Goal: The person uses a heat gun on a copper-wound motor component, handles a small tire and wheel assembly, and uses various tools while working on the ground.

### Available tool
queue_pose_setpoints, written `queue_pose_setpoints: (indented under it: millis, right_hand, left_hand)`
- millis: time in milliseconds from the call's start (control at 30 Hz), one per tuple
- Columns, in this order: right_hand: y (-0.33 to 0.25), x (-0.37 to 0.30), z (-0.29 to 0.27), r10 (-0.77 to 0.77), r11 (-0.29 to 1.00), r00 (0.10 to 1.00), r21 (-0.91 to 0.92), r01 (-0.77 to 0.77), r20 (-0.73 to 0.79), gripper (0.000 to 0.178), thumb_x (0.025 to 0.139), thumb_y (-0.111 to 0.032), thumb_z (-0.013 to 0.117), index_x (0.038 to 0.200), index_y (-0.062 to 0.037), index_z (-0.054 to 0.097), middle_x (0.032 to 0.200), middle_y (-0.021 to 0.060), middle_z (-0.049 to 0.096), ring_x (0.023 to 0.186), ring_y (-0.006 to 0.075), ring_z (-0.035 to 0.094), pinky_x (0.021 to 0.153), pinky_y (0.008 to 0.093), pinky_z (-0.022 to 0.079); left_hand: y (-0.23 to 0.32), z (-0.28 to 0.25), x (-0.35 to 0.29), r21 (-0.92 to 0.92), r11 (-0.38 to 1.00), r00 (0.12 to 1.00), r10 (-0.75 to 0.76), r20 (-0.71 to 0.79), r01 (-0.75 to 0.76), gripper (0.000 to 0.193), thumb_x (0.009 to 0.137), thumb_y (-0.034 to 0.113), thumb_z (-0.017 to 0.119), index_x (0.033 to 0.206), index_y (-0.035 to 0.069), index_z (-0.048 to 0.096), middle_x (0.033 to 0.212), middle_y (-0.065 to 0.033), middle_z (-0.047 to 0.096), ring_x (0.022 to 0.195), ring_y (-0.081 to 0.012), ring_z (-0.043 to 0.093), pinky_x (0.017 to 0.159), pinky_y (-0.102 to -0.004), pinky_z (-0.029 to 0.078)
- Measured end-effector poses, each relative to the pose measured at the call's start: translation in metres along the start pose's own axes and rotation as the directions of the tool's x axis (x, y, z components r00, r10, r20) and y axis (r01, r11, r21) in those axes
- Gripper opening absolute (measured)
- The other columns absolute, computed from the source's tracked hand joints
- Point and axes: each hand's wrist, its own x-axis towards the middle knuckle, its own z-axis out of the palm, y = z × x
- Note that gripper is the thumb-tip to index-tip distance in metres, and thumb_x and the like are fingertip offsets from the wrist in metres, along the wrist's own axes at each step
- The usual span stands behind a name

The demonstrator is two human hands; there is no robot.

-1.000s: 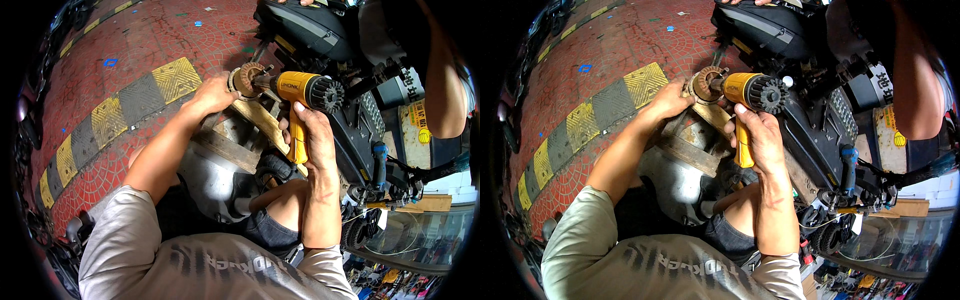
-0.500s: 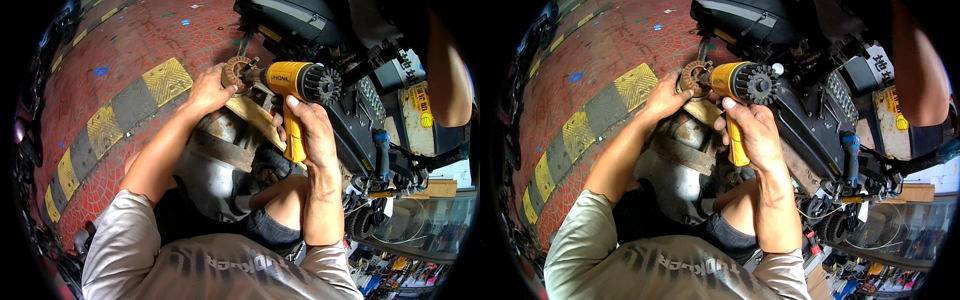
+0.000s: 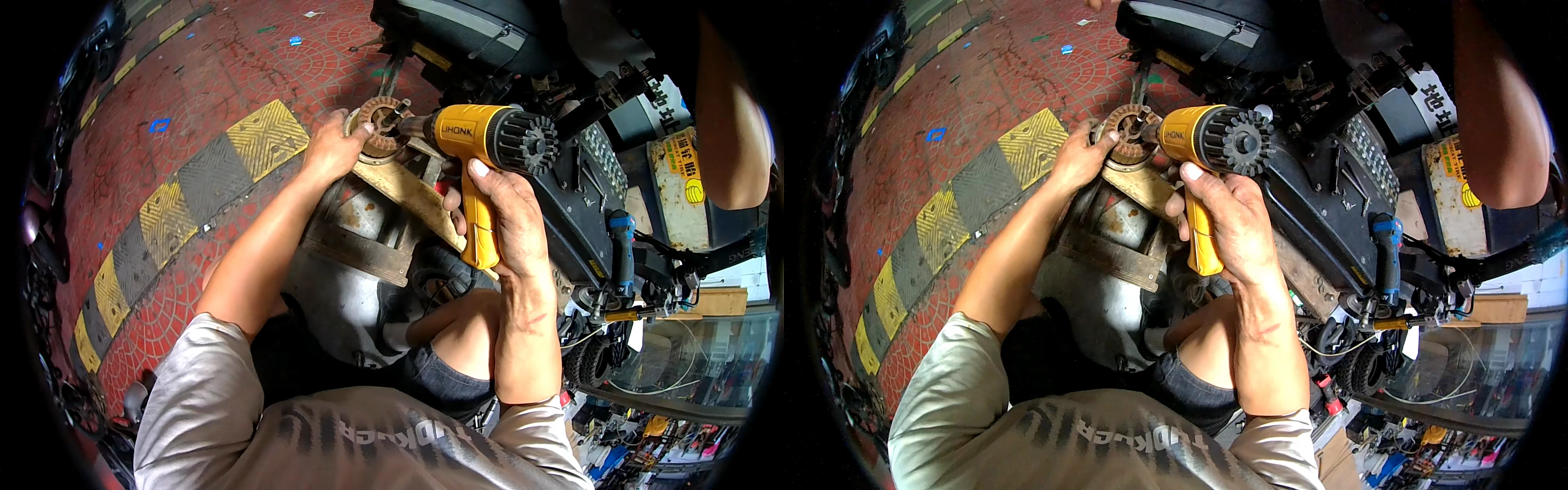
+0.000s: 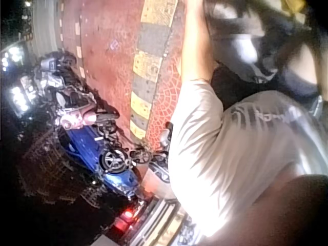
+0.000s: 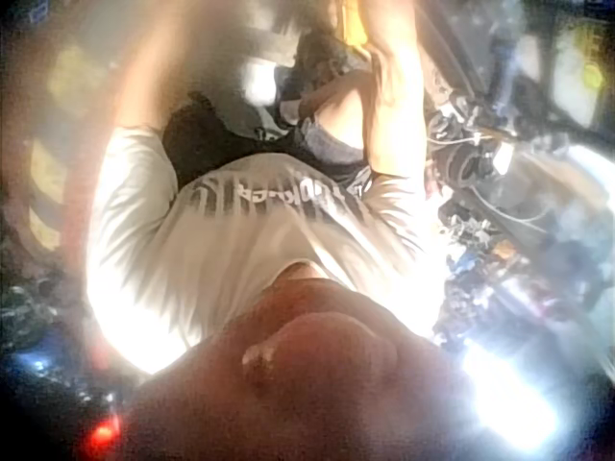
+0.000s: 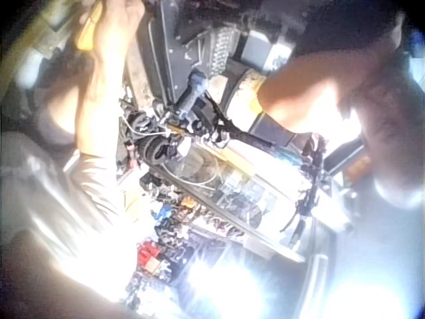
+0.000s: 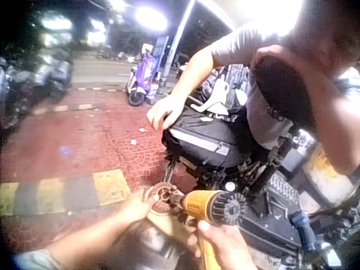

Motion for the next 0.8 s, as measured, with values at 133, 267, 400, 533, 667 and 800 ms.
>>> queue_pose_setpoints:
  millis: [133, 267, 400, 533, 667, 800]
  right_hand:
    - [0.0, 0.001, 0.002, -0.004, 1.0, 1.0, -0.009, 0.003, -0.005, 0.043, 0.106, -0.032, 0.065, 0.12, 0.0079, 0.064, 0.081, 0.0126, 0.074, 0.057, 0.014, 0.065, 0.055, 0.0248, 0.054]
    - [0.001, 0.002, 0.0, 0.007, 1.0, 1.0, 0.003, -0.007, -0.003, 0.043, 0.106, -0.032, 0.064, 0.12, 0.008, 0.064, 0.082, 0.0125, 0.074, 0.057, 0.0142, 0.065, 0.055, 0.0247, 0.054]
    - [0.002, 0.002, 0.002, 0.017, 1.0, 1.0, 0.002, -0.017, -0.018, 0.039, 0.107, -0.032, 0.065, 0.126, 0.0015, 0.066, 0.081, 0.0068, 0.072, 0.059, 0.0105, 0.061, 0.056, 0.023, 0.049]
    - [0.004, 0.004, -0.002, 0.016, 1.0, 0.999, 0.002, -0.016, -0.048, 0.036, 0.107, -0.033, 0.064, 0.12, 0.0008, 0.065, 0.081, 0.0078, 0.072, 0.058, 0.012, 0.062, 0.054, 0.0238, 0.05]
    - [0.005, 0.008, -0.001, -0.012, 0.997, 0.998, 0.077, 0.018, -0.069, 0.038, 0.107, -0.034, 0.064, 0.118, 0.0021, 0.065, 0.081, 0.0087, 0.072, 0.058, 0.0133, 0.063, 0.054, 0.0242, 0.051]
    - [0.006, 0.012, -0.004, -0.046, 0.987, 0.997, 0.153, 0.056, -0.064, 0.041, 0.108, -0.033, 0.062, 0.122, 0.0046, 0.065, 0.081, 0.0098, 0.071, 0.058, 0.0146, 0.064, 0.054, 0.0249, 0.053]
  left_hand:
    - [-0.013, 0.005, 0.006, -0.11, 0.993, 0.999, 0.033, -0.034, -0.037, 0.078, 0.099, 0.042, 0.074, 0.153, -0.007, 0.047, 0.146, -0.0314, 0.061, 0.139, -0.0383, 0.059, 0.117, -0.0425, 0.044]
    - [-0.02, 0.009, 0.009, -0.176, 0.984, 1.0, 0.013, -0.014, -0.015, 0.077, 0.099, 0.039, 0.072, 0.155, -0.006, 0.045, 0.151, -0.0302, 0.058, 0.143, -0.0389, 0.055, 0.119, -0.0438, 0.042]
    - [-0.024, 0.011, 0.011, -0.193, 0.981, 1.0, 0.004, -0.014, -0.006, 0.071, 0.102, 0.034, 0.073, 0.154, -0.006, 0.046, 0.147, -0.0279, 0.061, 0.139, -0.0337, 0.058, 0.117, -0.0407, 0.044]
    - [-0.03, 0.013, 0.018, -0.198, 0.98, 1.0, 0.01, -0.009, -0.011, 0.068, 0.103, 0.032, 0.072, 0.154, -0.005, 0.047, 0.145, -0.0263, 0.063, 0.137, -0.0315, 0.06, 0.116, -0.0396, 0.045]
    - [-0.046, 0.014, 0.028, -0.245, 0.969, 0.998, 0.053, 0.034, -0.043, 0.075, 0.099, 0.045, 0.07, 0.154, -0.003, 0.05, 0.15, -0.0295, 0.059, 0.144, -0.0394, 0.055, 0.119, -0.044, 0.042]
    - [-0.049, 0.018, 0.03, -0.253, 0.967, 0.999, 0.032, 0.029, -0.023, 0.073, 0.1, 0.046, 0.07, 0.152, -0.003, 0.052, 0.151, -0.028, 0.059, 0.143, -0.0391, 0.056, 0.119, -0.044, 0.043]
